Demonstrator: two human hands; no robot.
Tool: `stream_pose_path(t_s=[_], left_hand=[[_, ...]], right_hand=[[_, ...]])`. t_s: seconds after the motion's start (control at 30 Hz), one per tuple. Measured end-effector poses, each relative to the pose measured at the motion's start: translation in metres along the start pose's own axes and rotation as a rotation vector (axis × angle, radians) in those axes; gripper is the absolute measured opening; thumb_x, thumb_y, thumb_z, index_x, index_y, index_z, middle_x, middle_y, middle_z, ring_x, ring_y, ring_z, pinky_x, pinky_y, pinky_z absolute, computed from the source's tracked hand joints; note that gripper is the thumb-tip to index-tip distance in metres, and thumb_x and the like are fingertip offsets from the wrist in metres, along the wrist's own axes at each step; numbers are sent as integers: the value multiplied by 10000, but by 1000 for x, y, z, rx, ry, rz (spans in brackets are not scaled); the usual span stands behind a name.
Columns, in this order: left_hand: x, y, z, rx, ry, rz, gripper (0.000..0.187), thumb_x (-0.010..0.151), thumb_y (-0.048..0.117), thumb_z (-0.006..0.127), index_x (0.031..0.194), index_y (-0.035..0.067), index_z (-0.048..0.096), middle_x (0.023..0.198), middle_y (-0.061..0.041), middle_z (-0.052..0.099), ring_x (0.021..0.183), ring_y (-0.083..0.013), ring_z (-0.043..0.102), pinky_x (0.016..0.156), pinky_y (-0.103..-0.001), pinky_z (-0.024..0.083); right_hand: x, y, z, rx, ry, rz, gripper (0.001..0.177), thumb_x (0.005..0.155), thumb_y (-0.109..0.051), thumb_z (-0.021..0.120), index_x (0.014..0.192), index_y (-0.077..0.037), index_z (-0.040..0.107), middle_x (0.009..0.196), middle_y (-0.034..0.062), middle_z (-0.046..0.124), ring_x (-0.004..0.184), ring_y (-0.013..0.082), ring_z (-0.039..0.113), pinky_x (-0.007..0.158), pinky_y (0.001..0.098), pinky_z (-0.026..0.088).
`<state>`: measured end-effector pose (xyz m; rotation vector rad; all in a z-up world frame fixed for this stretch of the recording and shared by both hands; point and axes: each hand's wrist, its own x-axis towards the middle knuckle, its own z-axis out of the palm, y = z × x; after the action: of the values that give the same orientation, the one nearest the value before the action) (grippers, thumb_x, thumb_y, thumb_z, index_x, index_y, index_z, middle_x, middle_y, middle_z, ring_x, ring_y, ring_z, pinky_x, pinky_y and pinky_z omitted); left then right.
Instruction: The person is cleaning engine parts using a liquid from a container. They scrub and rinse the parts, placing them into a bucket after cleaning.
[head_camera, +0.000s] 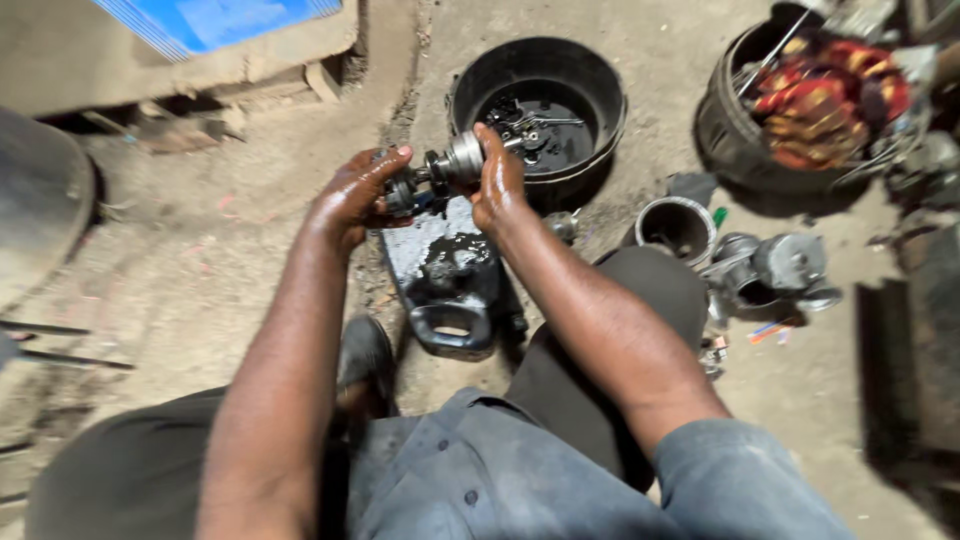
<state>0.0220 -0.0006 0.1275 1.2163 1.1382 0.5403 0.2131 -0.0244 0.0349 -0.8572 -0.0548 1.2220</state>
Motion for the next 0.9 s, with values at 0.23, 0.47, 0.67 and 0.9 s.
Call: stream_pose_path(t_s=[0.23, 0.47, 0.67, 0.9], left_hand=[[26, 0, -20, -10, -64, -90, 635, 805, 501, 769, 1282, 114, 611, 1079, -37, 683, 850, -183, 718, 663, -416, 668], [52, -24, -28, -185, -196, -101, 677, 829, 583, 734, 1317, 126, 634, 1107, -92, 669, 906, -211, 668, 680, -399, 662], [76, -30, -27, -240, -124, -111, 776, 790, 622, 703, 1350, 102, 569, 1213, -150, 667, 942, -248, 700, 572, -374, 642], [85, -25, -38, -138, -210, 2, 770, 706, 525, 821, 1286, 83, 575, 1138, -132, 704, 938, -208, 711, 505, -345, 591]], right_hand=[[-2, -1, -1, 3, -100, -21, 371, 932, -336, 736, 1182, -89, 617, 1004, 100, 689, 913, 263, 707, 900, 514, 610], [-5, -9, 8, -185, -109, -81, 461, 928, -476, 685, 1250, -149, 642, 1145, 55, 711, 1020, 213, 694, 928, 472, 515], [-35, -23, 26, -272, -220, -16, 715, 910, -718, 426, 1251, -134, 660, 1177, 177, 696, 1044, 303, 699, 936, 509, 567], [-18, -13, 23, -169, -130, 29, 538, 1047, -573, 444, 1167, -84, 631, 1193, 206, 717, 1045, 353, 722, 936, 530, 614]])
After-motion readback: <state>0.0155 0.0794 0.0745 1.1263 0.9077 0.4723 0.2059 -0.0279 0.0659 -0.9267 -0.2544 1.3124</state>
